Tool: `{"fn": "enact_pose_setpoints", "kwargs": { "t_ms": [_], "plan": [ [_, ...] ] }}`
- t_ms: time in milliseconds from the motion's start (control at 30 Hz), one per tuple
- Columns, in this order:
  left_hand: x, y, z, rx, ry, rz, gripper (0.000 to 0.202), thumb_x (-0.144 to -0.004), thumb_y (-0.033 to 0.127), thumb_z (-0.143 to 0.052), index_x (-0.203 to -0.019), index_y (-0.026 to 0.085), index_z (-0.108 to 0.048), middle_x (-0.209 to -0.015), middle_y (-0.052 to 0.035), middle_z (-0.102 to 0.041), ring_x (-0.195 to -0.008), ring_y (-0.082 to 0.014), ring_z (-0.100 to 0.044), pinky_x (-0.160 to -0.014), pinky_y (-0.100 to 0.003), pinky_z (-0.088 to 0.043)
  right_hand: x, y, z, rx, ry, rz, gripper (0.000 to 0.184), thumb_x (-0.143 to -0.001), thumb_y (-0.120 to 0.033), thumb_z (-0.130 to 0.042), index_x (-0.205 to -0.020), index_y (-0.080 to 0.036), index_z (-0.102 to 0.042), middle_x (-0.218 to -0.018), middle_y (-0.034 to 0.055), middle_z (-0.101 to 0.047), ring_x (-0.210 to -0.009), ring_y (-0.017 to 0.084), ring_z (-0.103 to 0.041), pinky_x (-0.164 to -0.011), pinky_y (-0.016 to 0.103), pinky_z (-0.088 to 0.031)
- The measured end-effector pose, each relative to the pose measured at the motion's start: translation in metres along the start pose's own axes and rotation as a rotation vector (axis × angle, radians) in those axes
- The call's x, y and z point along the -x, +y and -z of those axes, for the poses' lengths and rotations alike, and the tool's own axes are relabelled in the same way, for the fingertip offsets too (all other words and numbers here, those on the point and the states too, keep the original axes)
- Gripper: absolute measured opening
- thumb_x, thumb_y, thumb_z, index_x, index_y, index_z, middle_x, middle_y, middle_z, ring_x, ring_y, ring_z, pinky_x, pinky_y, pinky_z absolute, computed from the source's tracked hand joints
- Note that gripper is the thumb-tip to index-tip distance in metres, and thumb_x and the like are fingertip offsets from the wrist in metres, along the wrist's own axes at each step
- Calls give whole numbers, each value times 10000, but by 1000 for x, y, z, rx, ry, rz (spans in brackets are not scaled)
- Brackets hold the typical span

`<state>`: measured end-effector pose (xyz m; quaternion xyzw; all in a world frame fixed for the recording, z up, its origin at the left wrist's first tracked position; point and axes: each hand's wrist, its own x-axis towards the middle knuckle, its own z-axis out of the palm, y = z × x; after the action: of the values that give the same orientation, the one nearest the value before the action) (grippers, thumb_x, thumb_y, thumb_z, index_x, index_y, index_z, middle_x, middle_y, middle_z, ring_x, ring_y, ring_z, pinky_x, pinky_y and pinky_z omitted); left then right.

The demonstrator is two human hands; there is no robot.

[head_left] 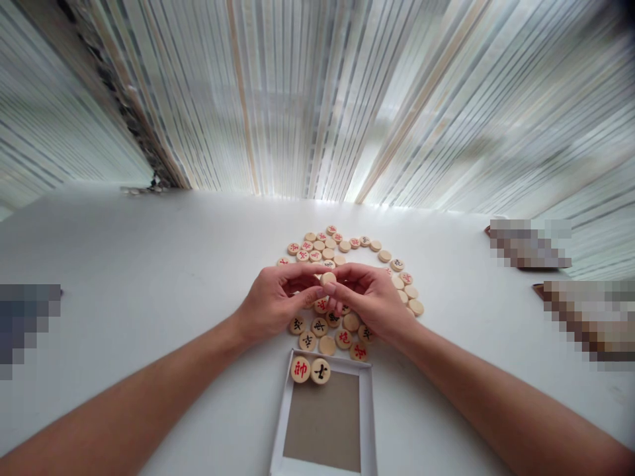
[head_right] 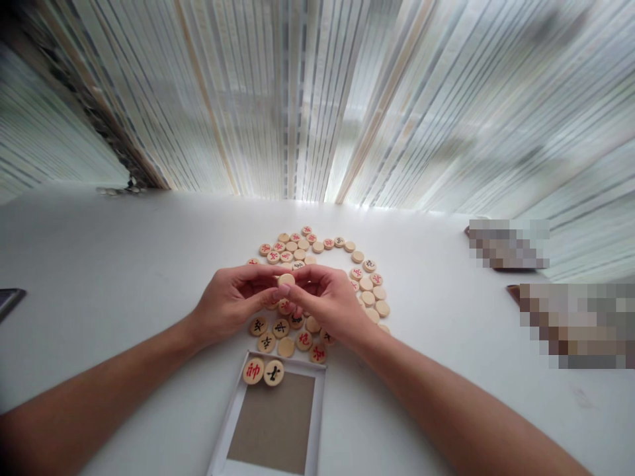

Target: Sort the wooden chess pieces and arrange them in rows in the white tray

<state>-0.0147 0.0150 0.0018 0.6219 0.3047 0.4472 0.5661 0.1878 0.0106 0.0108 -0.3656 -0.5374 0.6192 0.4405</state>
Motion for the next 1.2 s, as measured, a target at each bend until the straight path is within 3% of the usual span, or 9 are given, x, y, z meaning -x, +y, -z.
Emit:
{"fn": "enact_pose_setpoints", "kwargs": {
  "t_ms": [267,500,700,1000,1200],
  "plan": [
    [1,3,-2,-140,-26,-75,323,-947,222,-757,-1265,174,-783,-1131,-106,-828,-943,-209,-802,-822,-267,-661,1,-4,0,95,6,3,338,-810,-494,-889,-812,-176,-774,-634,3,-720,-533,125,-641,-524,226,-538],
    [-1,2,-1,-31,2,-11,367,-893,252,-824,-1245,157,-788,-1007,-100,-839,-838,-182,-783,-764,-247,-639,0,5,7,-14,-47,-3,296,-946,-471,-768,-863,-187,-776,-668,10,-736,-557,143,-672,-539,241,-541],
    [-3,5,-2,24,46,-22,341,-847,301,-870,-1142,139,-816,-991,-107,-838,-832,-191,-784,-765,-255,-639,0,4,8,-64,-97,-7,236,-899,-406,-831,-975,-188,-783,-714,4,-744,-585,137,-670,-571,245,-549],
    [-1,1,-2,-42,14,-10,351,-876,301,-845,-1194,156,-806,-981,-101,-839,-820,-202,-792,-739,-261,-652,0,-2,2,17,-49,-44,357,-706,-409,-974,-835,-175,-738,-719,0,-722,-575,116,-628,-533,221,-526],
    [-1,4,-3,-89,-34,-84,245,-931,243,-780,-1161,162,-811,-1032,-91,-833,-843,-188,-800,-764,-246,-655,2,-2,3,10,-48,-53,334,-720,-408,-966,-775,-171,-737,-627,-16,-704,-510,108,-622,-489,202,-500]
  ]
}}
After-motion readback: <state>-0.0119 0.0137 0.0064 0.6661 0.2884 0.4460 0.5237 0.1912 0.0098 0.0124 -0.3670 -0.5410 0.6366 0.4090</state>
